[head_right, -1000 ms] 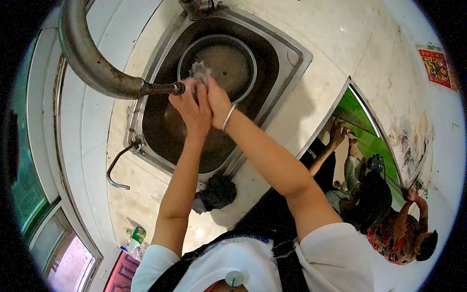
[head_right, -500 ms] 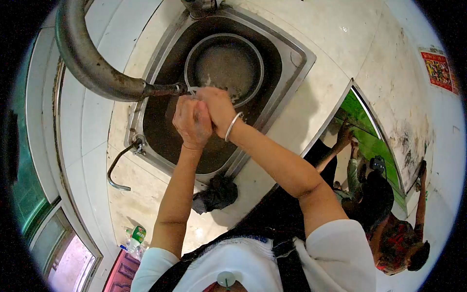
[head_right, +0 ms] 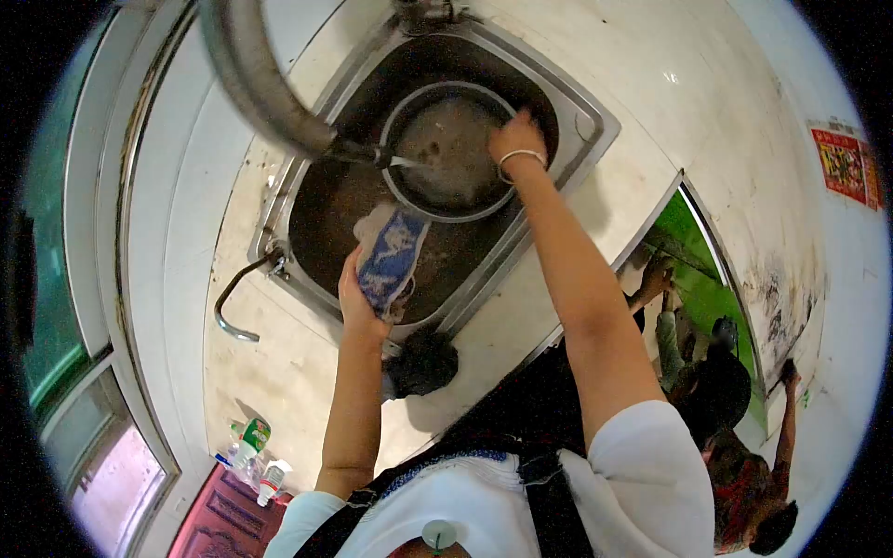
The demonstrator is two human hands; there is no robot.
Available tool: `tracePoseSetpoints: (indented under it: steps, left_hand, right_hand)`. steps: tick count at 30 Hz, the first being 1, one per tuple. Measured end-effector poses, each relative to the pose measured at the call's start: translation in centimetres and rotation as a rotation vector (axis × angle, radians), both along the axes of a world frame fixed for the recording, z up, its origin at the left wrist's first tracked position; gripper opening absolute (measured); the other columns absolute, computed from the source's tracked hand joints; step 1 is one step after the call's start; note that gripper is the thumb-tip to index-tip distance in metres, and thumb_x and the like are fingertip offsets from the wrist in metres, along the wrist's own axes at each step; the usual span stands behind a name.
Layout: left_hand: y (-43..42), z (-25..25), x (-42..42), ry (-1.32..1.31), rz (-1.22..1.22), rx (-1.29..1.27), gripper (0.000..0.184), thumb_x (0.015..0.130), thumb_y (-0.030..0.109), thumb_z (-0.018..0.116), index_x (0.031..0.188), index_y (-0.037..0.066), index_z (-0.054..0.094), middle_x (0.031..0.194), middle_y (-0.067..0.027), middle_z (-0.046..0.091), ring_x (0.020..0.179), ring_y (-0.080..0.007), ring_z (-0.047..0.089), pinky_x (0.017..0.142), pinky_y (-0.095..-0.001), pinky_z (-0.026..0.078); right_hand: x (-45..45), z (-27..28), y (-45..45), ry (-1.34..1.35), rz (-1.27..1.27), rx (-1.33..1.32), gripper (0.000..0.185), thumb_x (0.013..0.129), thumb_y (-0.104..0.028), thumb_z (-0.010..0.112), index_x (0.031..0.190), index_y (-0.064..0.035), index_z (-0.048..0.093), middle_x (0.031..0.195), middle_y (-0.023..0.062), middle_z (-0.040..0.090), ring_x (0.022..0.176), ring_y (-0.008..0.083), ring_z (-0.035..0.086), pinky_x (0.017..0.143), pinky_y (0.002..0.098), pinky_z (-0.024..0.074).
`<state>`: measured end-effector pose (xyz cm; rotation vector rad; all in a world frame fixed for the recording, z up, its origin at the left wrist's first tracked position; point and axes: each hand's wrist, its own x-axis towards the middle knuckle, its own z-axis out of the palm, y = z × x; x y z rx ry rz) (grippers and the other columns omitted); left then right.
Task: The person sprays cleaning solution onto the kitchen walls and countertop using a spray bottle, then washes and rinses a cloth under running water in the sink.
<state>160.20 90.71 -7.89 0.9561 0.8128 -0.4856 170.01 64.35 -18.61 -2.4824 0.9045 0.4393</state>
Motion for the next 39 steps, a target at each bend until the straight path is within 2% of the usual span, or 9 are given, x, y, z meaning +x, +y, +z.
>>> tracePoseSetpoints:
  steps: [4, 9, 13, 22, 25, 29, 35, 37, 39]
  left_hand:
    - [2.7, 2.6, -1.7, 0.151, 0.066, -0.041, 0.034, 0.092, 0.031, 0.042, 0.110, 0.007, 0.057, 0.101, -0.0099, 0.064, 0.089, -0.0218, 0.064, 0.075, -0.0362, 0.055]
    - [6.1, 3.8, -3.9, 0.084, 0.092, -0.210, 0.035, 0.092, 0.031, 0.042, 0.109, 0.005, 0.057, 0.099, -0.0092, 0.065, 0.086, -0.0209, 0.065, 0.074, -0.0353, 0.055]
    - [7.7, 5.0, -5.6, 0.071, 0.088, -0.254, 0.035, 0.092, 0.030, 0.041, 0.108, 0.004, 0.058, 0.097, -0.0095, 0.065, 0.083, -0.0203, 0.065, 0.071, -0.0335, 0.055]
    - [8.9, 7.0, -8.6, 0.050, 0.108, -0.389, 0.033, 0.090, 0.029, 0.048, 0.107, 0.002, 0.058, 0.092, -0.0106, 0.066, 0.078, -0.0200, 0.065, 0.070, -0.0322, 0.055]
    - [9.5, 6.9, -9.4, 0.039, 0.084, -0.389, 0.034, 0.090, 0.030, 0.049, 0.108, 0.002, 0.057, 0.094, -0.0107, 0.065, 0.080, -0.0202, 0.065, 0.071, -0.0320, 0.055]
    - [9.6, 6.9, -9.6, 0.035, 0.056, -0.295, 0.039, 0.091, 0.034, 0.044, 0.109, 0.002, 0.058, 0.098, -0.0112, 0.065, 0.084, -0.0215, 0.065, 0.072, -0.0330, 0.055]
    - [8.0, 7.3, -7.4, 0.057, 0.047, -0.291, 0.040, 0.092, 0.036, 0.047, 0.112, 0.003, 0.057, 0.101, -0.0099, 0.065, 0.086, -0.0204, 0.065, 0.078, -0.0342, 0.054]
    - [7.2, 6.9, -6.1, 0.022, 0.015, -0.262, 0.037, 0.092, 0.035, 0.050, 0.112, 0.005, 0.057, 0.104, -0.0078, 0.064, 0.090, -0.0185, 0.062, 0.081, -0.0324, 0.051]
    - [6.3, 6.7, -4.2, -0.019, -0.068, -0.264, 0.036, 0.092, 0.033, 0.051, 0.115, 0.006, 0.055, 0.108, -0.0064, 0.062, 0.096, -0.0176, 0.060, 0.084, -0.0308, 0.048]
  right_hand:
    - [0.8, -1.5, -0.1, 0.284, 0.081, 0.171, 0.047, 0.083, -0.026, 0.058, 0.118, 0.0043, 0.050, 0.110, 0.0262, 0.059, 0.099, 0.0381, 0.059, 0.086, 0.0410, 0.0490]
    - [-0.3, 3.7, 2.2, -0.281, 0.270, -0.029, 0.036, 0.075, -0.013, 0.057, 0.109, -0.0003, 0.057, 0.091, 0.0259, 0.063, 0.083, 0.0387, 0.062, 0.073, 0.0429, 0.0520]
    - [0.3, 12.4, 4.3, -0.252, 0.629, -0.325, 0.019, 0.074, -0.016, 0.058, 0.090, -0.0061, 0.055, 0.081, 0.0183, 0.063, 0.075, 0.0387, 0.061, 0.068, 0.0486, 0.0492]
    - [-0.4, 21.3, 4.8, -0.598, 1.074, -0.747, 0.019, 0.081, -0.012, 0.051, 0.100, -0.0155, 0.054, 0.070, 0.0073, 0.059, 0.062, 0.0269, 0.061, 0.050, 0.0384, 0.0485]
    - [-0.3, 21.3, 3.5, -0.570, 1.072, -0.765, 0.025, 0.080, -0.012, 0.052, 0.104, -0.0151, 0.054, 0.074, 0.0083, 0.061, 0.065, 0.0288, 0.062, 0.052, 0.0399, 0.0486]
    - [-0.8, 18.2, 2.1, -0.440, 0.697, -0.468, 0.028, 0.077, -0.013, 0.056, 0.104, -0.0084, 0.054, 0.089, 0.0182, 0.062, 0.075, 0.0362, 0.061, 0.062, 0.0463, 0.0476]
    - [-3.4, -2.8, 0.2, -0.173, -0.054, 0.371, 0.056, 0.080, -0.015, 0.060, 0.131, -0.0025, 0.042, 0.126, 0.0225, 0.051, 0.112, 0.0351, 0.054, 0.094, 0.0374, 0.0430]
    - [-5.2, 5.2, 5.2, -0.030, -0.237, 0.512, 0.059, 0.081, -0.017, 0.061, 0.132, 0.0014, 0.038, 0.126, 0.0238, 0.050, 0.116, 0.0373, 0.050, 0.097, 0.0394, 0.0414]
    - [-5.1, 1.4, 4.4, -0.020, -0.024, 0.347, 0.057, 0.082, -0.018, 0.061, 0.130, 0.0008, 0.039, 0.125, 0.0250, 0.048, 0.111, 0.0392, 0.052, 0.095, 0.0438, 0.0426]
